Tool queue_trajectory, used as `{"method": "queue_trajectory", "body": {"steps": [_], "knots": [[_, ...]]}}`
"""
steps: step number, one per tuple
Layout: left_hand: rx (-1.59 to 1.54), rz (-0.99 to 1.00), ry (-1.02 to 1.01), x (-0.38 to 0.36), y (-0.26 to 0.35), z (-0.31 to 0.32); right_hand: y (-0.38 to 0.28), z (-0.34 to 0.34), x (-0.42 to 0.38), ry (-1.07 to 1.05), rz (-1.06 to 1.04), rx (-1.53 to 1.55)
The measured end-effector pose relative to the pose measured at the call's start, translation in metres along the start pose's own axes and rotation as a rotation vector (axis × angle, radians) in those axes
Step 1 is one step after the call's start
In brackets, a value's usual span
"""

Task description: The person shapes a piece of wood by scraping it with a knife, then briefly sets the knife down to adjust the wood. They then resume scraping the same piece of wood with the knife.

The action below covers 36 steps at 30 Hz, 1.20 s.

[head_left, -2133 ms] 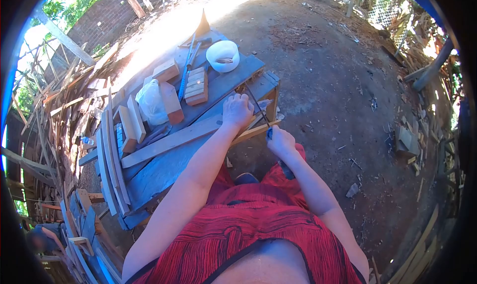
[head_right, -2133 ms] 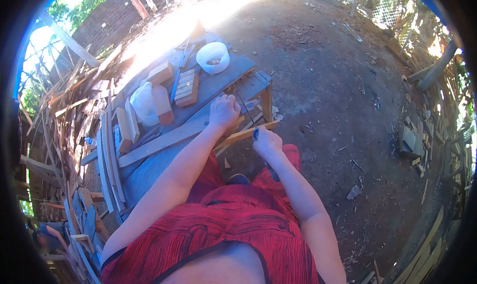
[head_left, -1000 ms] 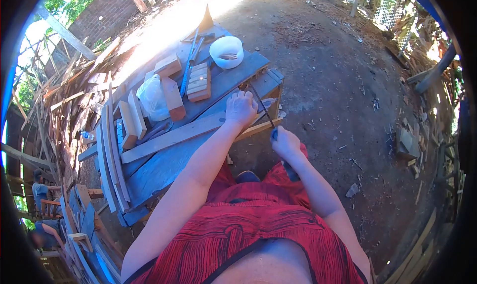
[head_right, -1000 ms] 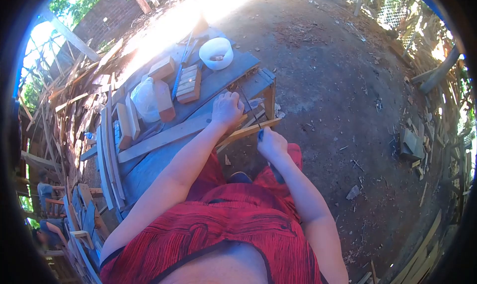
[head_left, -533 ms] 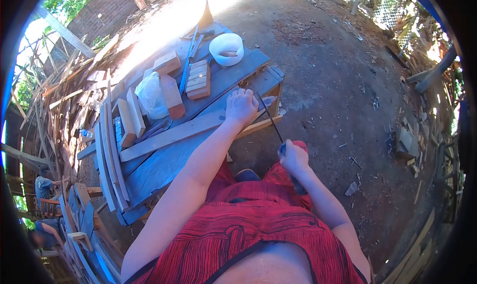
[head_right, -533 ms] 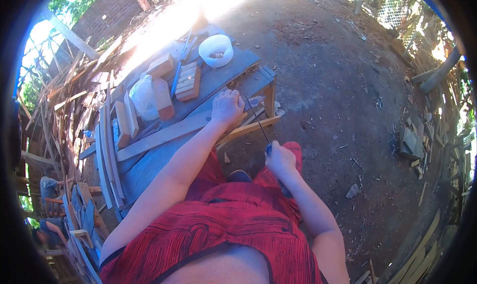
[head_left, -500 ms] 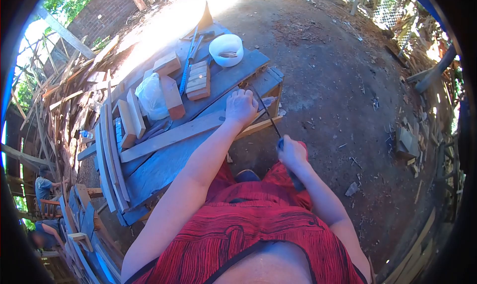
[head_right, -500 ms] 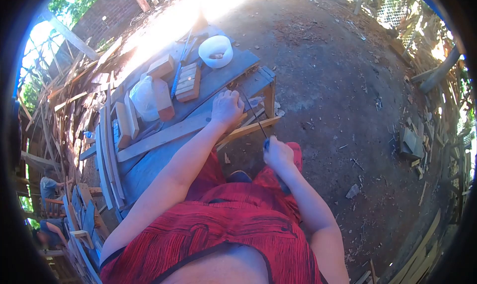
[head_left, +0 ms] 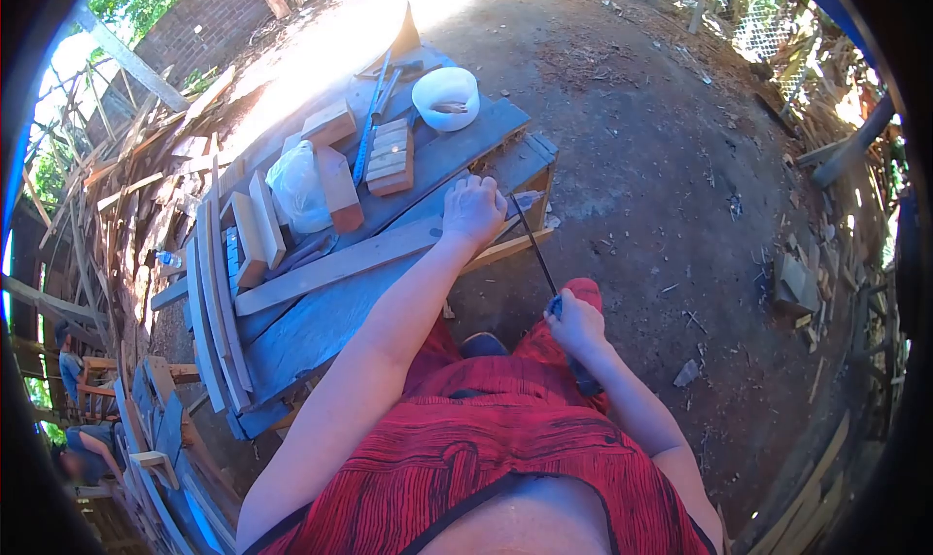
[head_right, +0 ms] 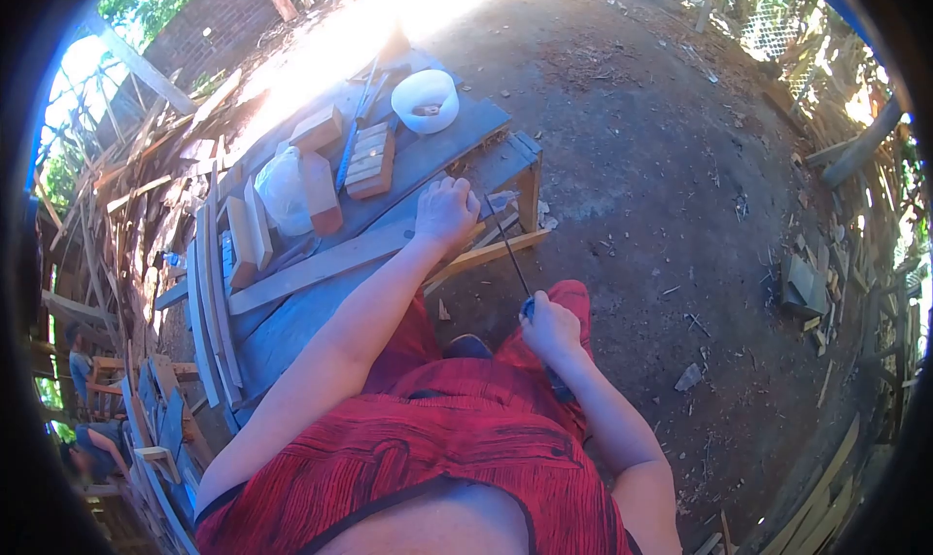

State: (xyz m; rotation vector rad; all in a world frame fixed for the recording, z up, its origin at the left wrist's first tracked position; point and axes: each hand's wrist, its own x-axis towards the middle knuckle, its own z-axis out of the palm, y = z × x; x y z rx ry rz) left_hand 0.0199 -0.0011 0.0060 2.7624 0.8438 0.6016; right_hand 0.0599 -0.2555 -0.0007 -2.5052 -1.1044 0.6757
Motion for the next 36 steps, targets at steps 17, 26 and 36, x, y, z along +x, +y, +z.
{"method": "queue_trajectory", "body": {"steps": [17,26,36], "knots": [[-0.005,0.021,0.076,-0.001,0.001,0.001,0.001,0.007,0.011,0.018,0.012,0.03],[0.023,0.007,0.008,-0.001,0.002,-0.003,-0.021,-0.006,0.047,0.014,-0.033,0.03],[0.004,-0.002,-0.003,-0.001,0.003,-0.006,-0.019,0.001,0.045,0.074,-0.012,0.037]]}}
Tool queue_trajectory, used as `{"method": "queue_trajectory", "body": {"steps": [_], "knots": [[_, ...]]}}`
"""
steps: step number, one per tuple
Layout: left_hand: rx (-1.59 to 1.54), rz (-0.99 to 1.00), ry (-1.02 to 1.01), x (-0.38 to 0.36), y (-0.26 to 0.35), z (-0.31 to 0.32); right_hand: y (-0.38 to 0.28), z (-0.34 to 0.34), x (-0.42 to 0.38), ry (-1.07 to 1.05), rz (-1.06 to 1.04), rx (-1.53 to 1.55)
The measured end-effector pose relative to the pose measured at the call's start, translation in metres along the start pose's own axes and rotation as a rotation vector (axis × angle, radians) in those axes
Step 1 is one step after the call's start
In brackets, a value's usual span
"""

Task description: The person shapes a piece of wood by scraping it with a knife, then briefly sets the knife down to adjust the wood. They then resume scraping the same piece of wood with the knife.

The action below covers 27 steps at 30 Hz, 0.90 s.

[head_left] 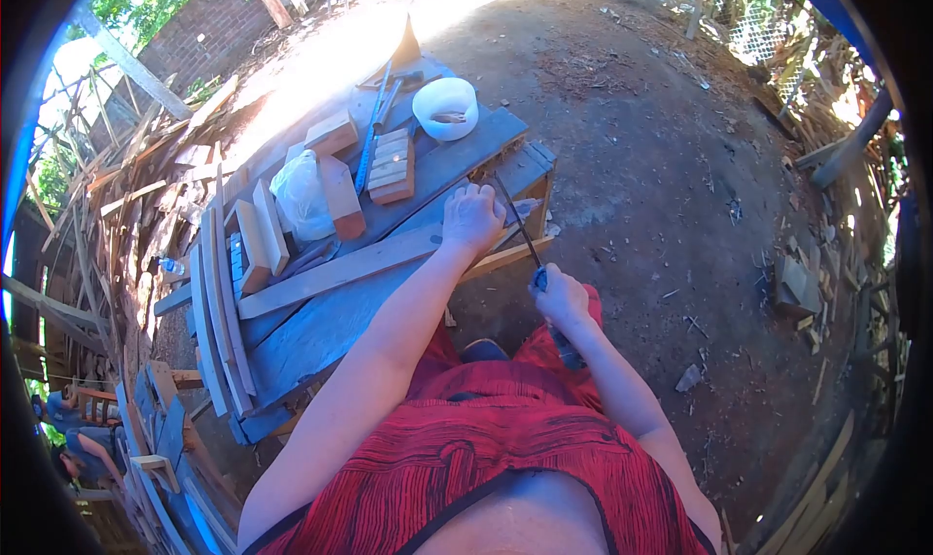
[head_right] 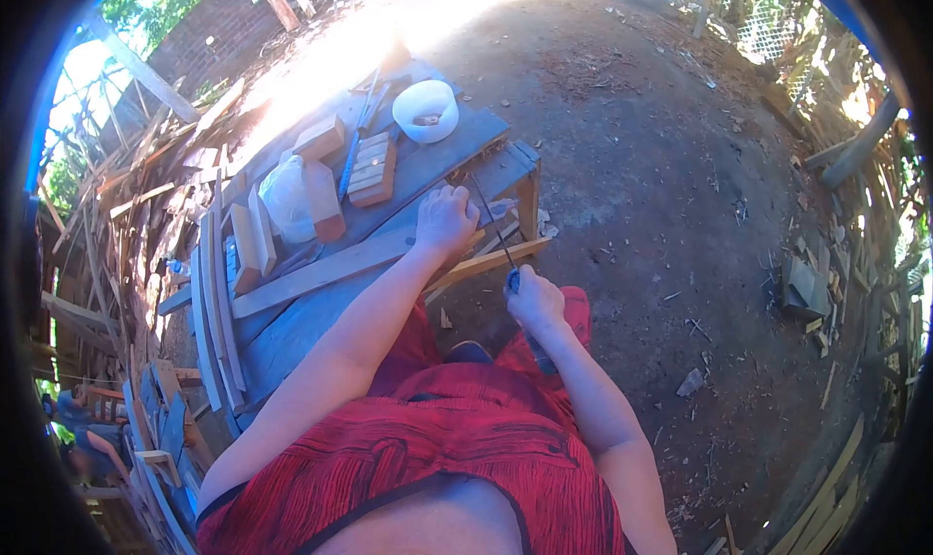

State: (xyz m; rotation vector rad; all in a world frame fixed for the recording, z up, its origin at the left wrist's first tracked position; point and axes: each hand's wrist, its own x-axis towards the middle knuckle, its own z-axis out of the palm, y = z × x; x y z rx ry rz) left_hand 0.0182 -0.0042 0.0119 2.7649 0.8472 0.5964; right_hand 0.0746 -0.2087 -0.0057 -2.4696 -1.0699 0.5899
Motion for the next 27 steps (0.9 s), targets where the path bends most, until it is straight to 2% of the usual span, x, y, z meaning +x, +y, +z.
{"method": "queue_trajectory", "body": {"steps": [7,14,16,27], "knots": [[-0.006,0.016,0.047,0.0,-0.001,0.002,0.027,0.009,-0.027,-0.022,-0.013,0.0],[-0.02,0.009,0.061,-0.001,0.0,0.001,0.029,0.003,-0.018,0.029,0.03,-0.02],[-0.008,0.013,0.053,-0.002,0.001,0.001,0.027,0.008,-0.02,-0.037,-0.006,0.006],[-0.007,-0.004,0.046,-0.001,0.0,0.002,0.016,-0.007,-0.029,-0.108,-0.034,0.055]]}}
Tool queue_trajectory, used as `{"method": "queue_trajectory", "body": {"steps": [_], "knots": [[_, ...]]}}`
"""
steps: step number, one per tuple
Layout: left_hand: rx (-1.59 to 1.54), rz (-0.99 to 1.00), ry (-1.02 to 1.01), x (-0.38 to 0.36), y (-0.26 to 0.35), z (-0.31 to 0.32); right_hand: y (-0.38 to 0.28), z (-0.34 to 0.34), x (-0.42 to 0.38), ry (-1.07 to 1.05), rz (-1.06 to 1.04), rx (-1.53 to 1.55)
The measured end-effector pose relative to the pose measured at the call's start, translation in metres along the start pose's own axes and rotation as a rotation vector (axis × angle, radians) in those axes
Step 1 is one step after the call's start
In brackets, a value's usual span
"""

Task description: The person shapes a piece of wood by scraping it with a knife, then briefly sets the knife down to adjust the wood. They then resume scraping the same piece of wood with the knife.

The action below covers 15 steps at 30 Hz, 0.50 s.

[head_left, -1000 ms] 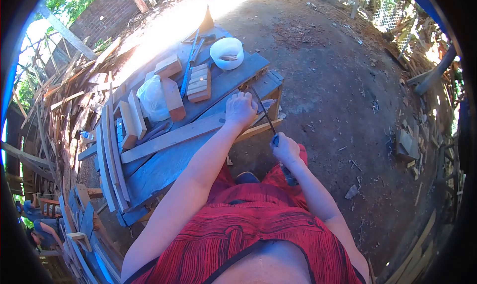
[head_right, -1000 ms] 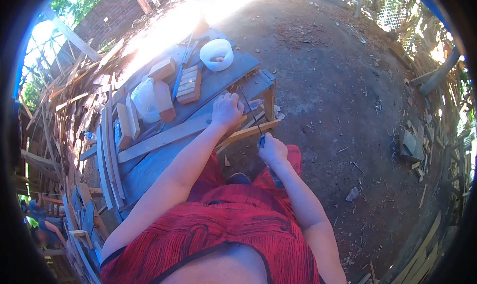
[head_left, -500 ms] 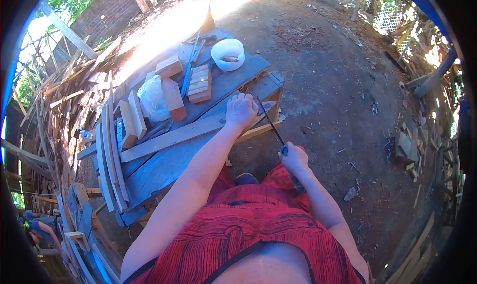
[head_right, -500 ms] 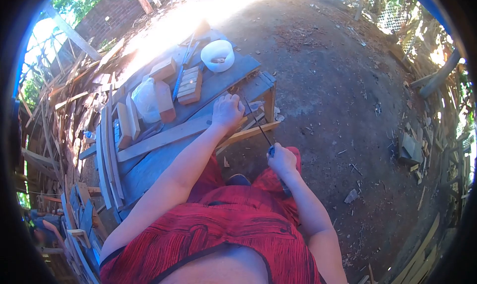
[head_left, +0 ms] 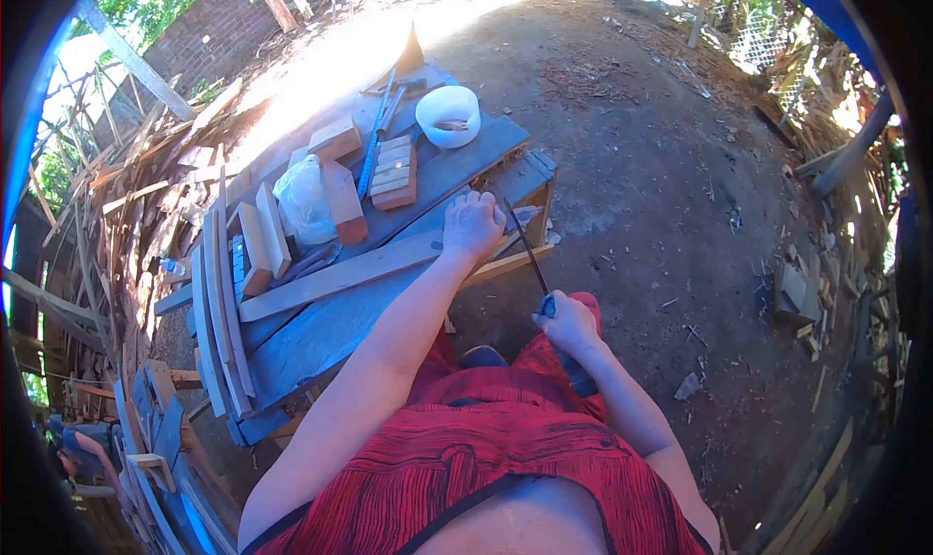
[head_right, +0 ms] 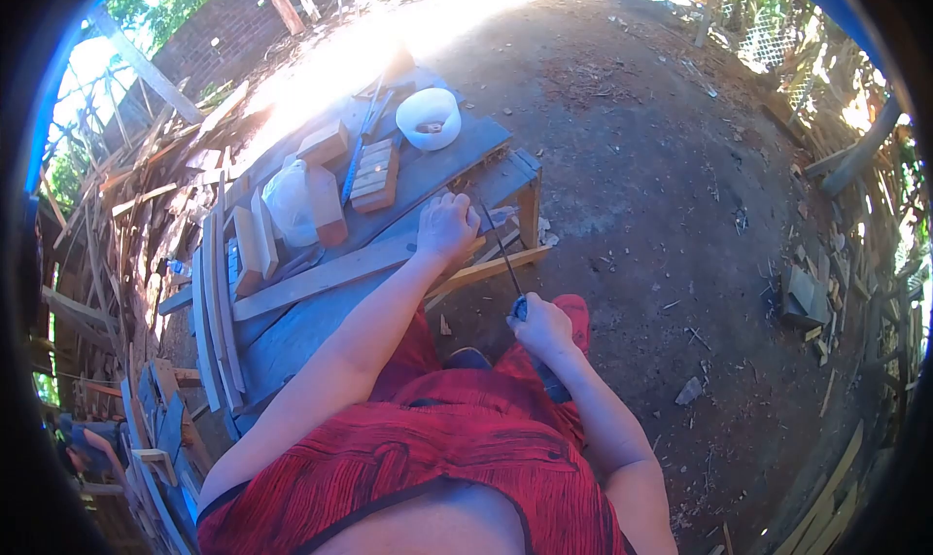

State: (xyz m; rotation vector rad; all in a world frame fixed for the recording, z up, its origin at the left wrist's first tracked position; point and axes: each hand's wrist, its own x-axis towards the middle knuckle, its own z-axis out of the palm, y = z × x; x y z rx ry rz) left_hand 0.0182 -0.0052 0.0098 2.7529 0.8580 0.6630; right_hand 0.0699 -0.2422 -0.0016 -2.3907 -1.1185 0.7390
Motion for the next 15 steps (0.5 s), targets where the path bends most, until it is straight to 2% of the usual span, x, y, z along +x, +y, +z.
{"method": "queue_trajectory", "body": {"steps": [6,15], "knots": [[-0.015,0.011,0.044,-0.001,0.0,-0.001,-0.007,-0.004,-0.004,0.006,0.036,0.005],[-0.021,-0.003,-0.01,0.0,0.0,-0.002,-0.016,-0.012,-0.01,-0.003,0.051,0.012]]}}
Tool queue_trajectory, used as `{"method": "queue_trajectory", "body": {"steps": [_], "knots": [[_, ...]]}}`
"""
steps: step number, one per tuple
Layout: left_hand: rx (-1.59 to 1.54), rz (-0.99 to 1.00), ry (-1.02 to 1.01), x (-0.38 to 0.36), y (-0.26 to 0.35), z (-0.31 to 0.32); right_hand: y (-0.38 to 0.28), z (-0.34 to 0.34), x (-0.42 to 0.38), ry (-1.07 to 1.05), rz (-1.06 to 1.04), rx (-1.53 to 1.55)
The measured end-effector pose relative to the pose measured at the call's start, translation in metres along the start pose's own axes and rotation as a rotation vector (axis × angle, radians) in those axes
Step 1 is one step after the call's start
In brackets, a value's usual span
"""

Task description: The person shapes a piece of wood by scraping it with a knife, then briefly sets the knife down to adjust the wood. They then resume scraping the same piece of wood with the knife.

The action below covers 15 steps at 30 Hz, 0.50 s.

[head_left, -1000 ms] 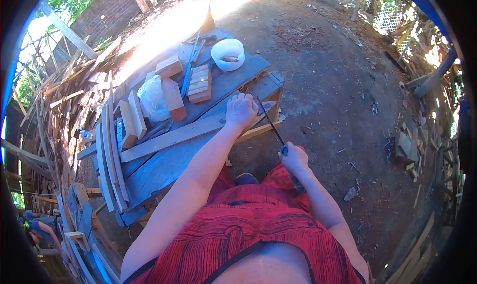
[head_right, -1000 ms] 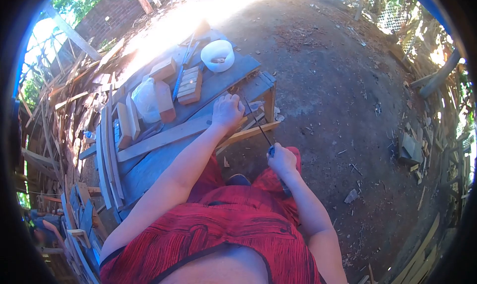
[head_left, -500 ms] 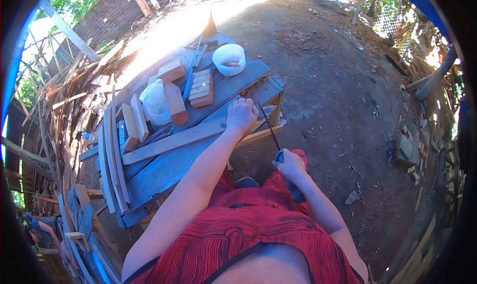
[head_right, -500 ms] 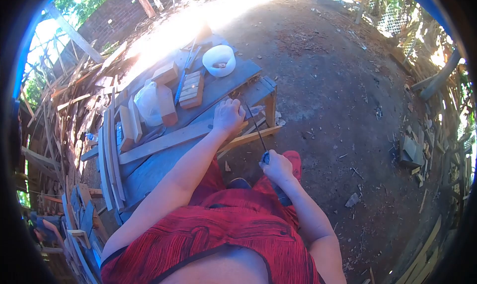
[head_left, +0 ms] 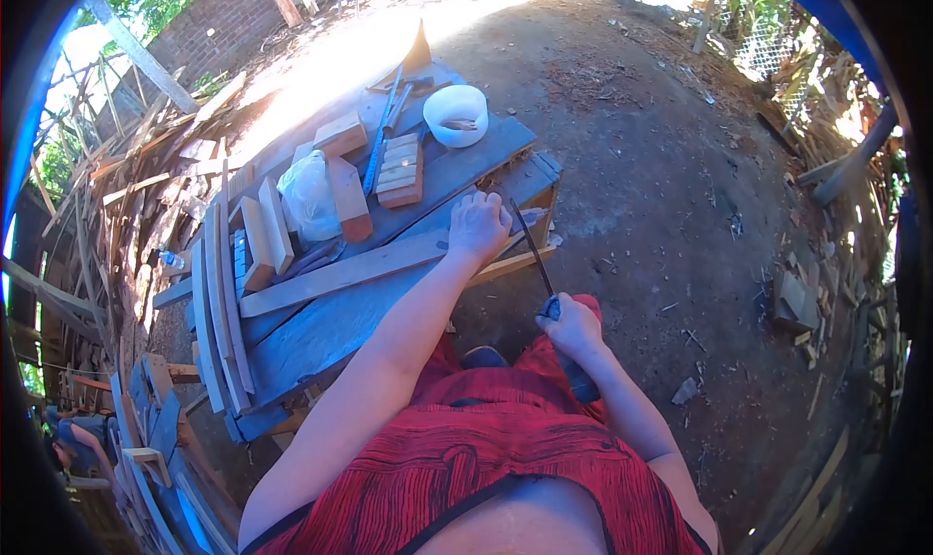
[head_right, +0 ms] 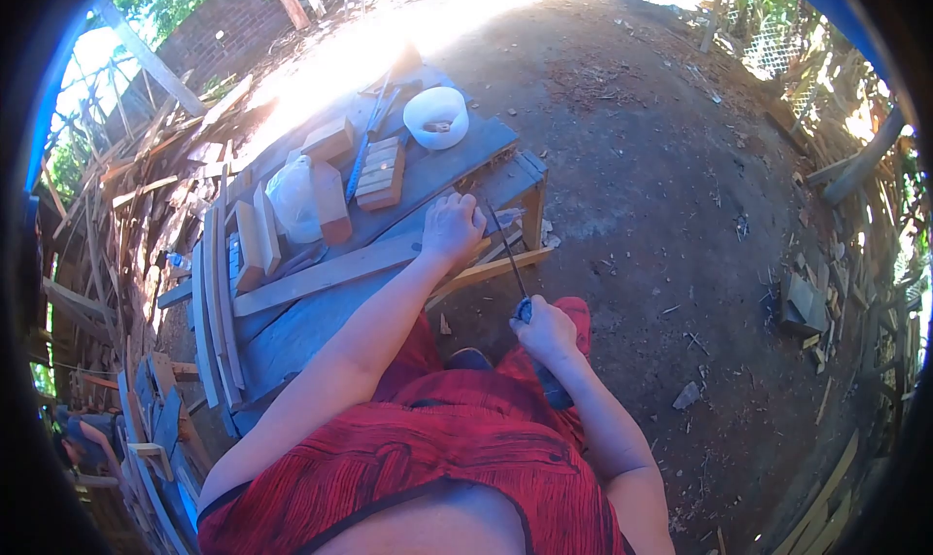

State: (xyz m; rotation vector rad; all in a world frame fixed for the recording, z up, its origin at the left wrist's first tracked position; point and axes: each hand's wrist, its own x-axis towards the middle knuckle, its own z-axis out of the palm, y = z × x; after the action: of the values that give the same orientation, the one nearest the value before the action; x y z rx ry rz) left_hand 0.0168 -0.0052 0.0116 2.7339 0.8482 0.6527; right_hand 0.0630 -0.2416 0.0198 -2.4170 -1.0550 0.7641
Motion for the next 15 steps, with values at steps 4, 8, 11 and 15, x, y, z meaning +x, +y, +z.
{"method": "queue_trajectory", "body": {"steps": [4,8,11,15], "knots": [[0.009,0.002,0.007,0.0,-0.001,0.001,0.001,0.003,0.001,0.016,-0.016,-0.015],[-0.008,0.031,0.078,0.0,-0.002,0.004,0.002,0.004,0.001,0.016,0.009,-0.013],[-0.01,0.033,0.073,0.0,-0.002,0.003,0.013,0.015,0.007,0.034,-0.002,-0.03],[-0.004,0.02,0.056,0.0,0.001,-0.001,0.022,0.029,0.011,0.075,-0.025,0.011]]}}
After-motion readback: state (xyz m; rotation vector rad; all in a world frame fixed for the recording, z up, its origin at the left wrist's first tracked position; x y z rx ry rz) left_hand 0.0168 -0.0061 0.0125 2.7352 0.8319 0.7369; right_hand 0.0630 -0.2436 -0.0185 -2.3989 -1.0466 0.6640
